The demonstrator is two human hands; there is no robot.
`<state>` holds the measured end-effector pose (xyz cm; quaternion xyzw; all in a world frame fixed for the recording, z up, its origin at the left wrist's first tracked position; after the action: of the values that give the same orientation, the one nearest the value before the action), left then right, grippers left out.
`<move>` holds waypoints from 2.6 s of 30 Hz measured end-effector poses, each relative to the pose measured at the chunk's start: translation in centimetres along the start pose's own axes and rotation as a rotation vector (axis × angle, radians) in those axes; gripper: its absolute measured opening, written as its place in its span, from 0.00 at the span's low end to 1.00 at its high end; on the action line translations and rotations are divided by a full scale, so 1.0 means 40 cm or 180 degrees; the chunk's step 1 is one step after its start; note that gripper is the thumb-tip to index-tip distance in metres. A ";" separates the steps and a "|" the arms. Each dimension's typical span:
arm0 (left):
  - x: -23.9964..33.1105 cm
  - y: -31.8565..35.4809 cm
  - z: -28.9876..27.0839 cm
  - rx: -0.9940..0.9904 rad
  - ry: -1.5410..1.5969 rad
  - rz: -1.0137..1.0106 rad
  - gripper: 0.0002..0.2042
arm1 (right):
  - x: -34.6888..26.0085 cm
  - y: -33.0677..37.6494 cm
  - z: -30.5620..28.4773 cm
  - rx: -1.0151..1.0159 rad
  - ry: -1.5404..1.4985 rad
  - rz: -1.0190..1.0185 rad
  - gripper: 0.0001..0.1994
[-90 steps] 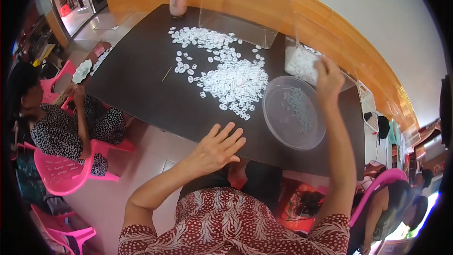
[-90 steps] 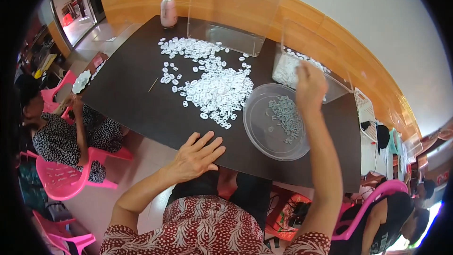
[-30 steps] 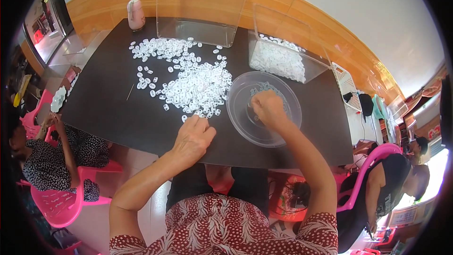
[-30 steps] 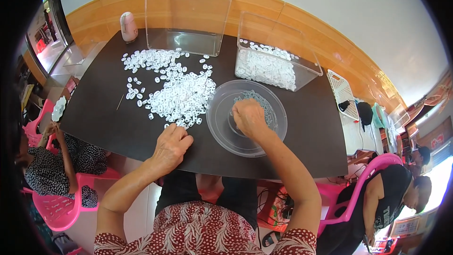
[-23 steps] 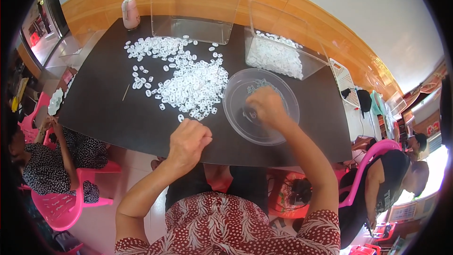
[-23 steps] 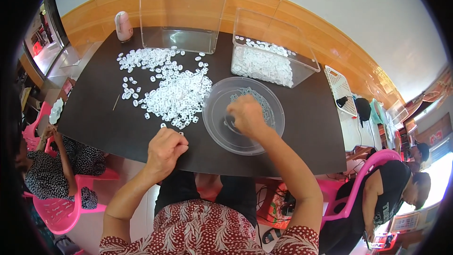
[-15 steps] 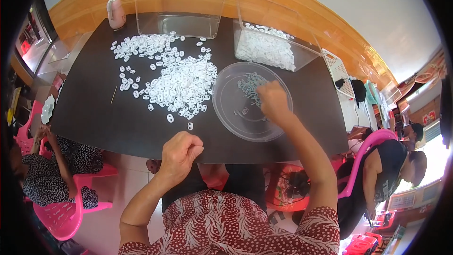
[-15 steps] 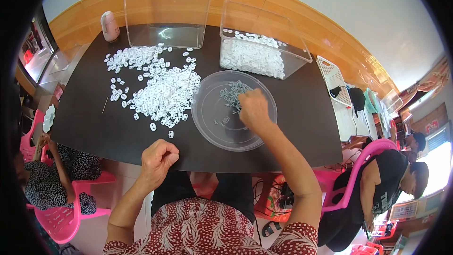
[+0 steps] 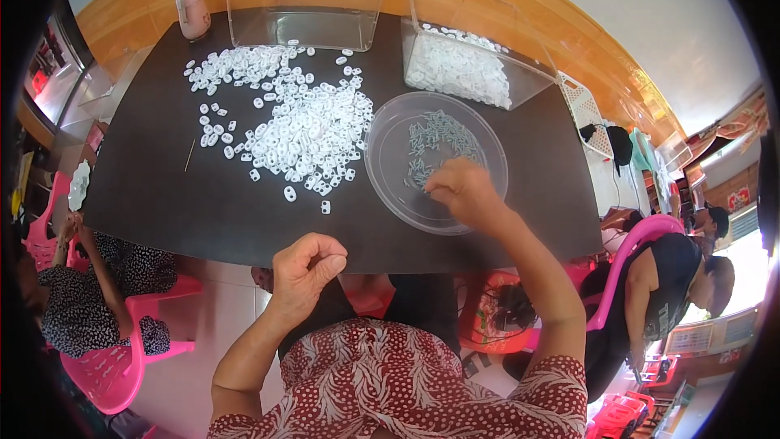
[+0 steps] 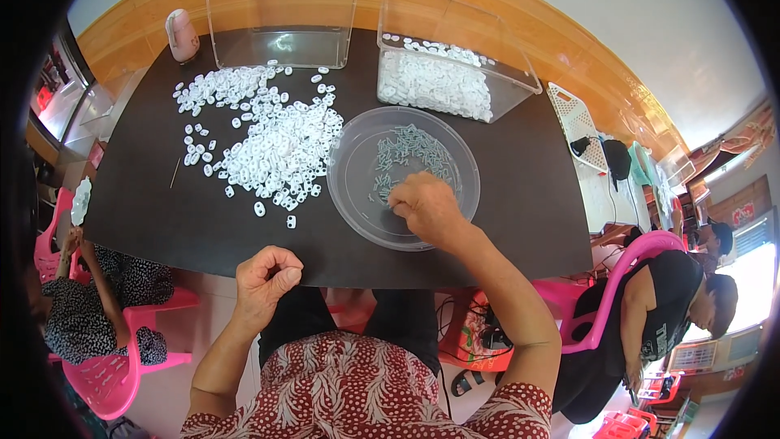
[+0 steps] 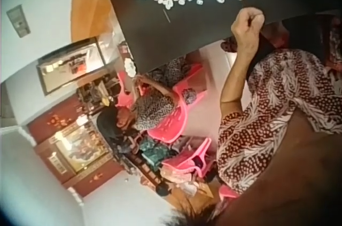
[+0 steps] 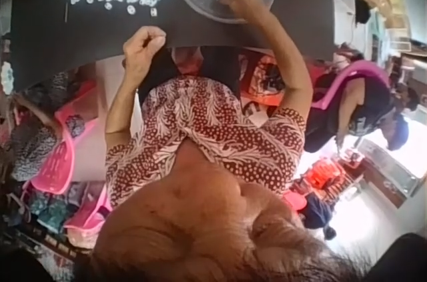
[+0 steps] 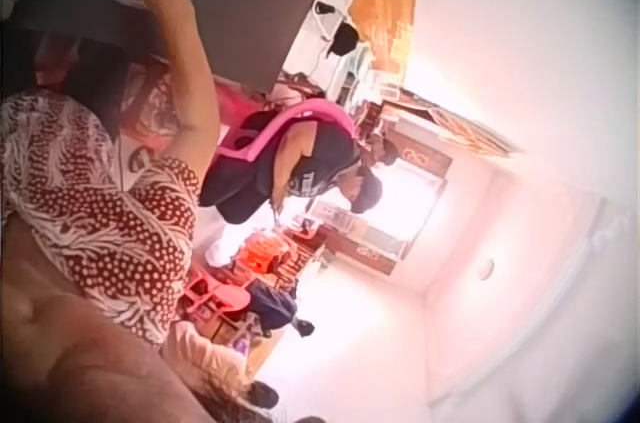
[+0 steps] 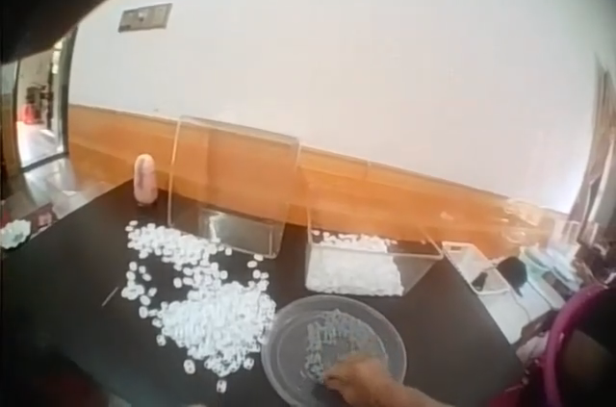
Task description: Assembling small white plastic components by inserting tiny grey pieces into them manually.
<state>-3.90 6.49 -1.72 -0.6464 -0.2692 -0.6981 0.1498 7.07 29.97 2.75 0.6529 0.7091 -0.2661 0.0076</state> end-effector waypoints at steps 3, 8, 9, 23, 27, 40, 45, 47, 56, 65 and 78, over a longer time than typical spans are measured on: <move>0.000 0.010 0.008 -0.0040 0.0013 -0.0019 0.08 | -0.002 0.005 0.024 -0.0189 0.0762 -0.0176 0.03; -0.003 0.014 0.015 -0.0201 0.0398 -0.0247 0.07 | -0.004 0.000 0.026 -0.0083 0.0573 -0.0273 0.04; -0.003 0.017 0.015 -0.0192 0.0395 -0.0233 0.07 | -0.010 -0.002 0.027 -0.0076 0.0578 -0.0288 0.04; 0.011 0.008 0.037 -0.0281 0.1225 -0.0452 0.08 | -0.024 -0.068 0.118 -0.0966 0.0181 0.0120 0.03; 0.020 0.005 0.037 -0.0311 0.1346 -0.0414 0.06 | -0.022 -0.063 0.097 -0.0736 0.0206 0.0010 0.03; -0.014 0.007 0.023 -0.0239 0.1326 -0.0581 0.06 | -0.041 -0.052 0.048 0.0026 0.0182 -0.0413 0.06; -0.011 0.006 0.026 -0.0218 0.1340 -0.0568 0.06 | -0.058 -0.073 0.099 -0.0093 0.0082 -0.0633 0.03; -0.012 0.007 0.023 -0.0180 0.1354 -0.0571 0.07 | -0.061 -0.082 0.105 -0.0145 -0.0025 -0.0735 0.02; -0.005 -0.008 0.018 -0.0040 0.1640 -0.0645 0.05 | -0.062 -0.097 0.087 0.0020 0.0214 -0.0983 0.04; 0.020 -0.016 0.018 -0.0072 0.2038 -0.0628 0.05 | -0.180 -0.094 0.012 0.0572 -0.1146 0.0036 0.06; 0.051 -0.001 -0.013 0.0194 0.1141 0.0079 0.03 | -0.270 -0.101 0.110 0.1052 -0.2070 0.0248 0.06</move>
<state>-4.57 6.51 0.26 -0.5101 -0.2512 -0.7917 0.2235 3.40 18.28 4.33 0.5531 0.5916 -0.5703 0.1371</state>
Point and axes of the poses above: each hand's wrist, its own y-axis away from the middle knuckle, its own z-axis out of the palm, x = y × z, the point moved 6 cm from there along -y, towards the middle knuckle, and after that the axes turned 15 degrees about -z, right-handed, at the moved point
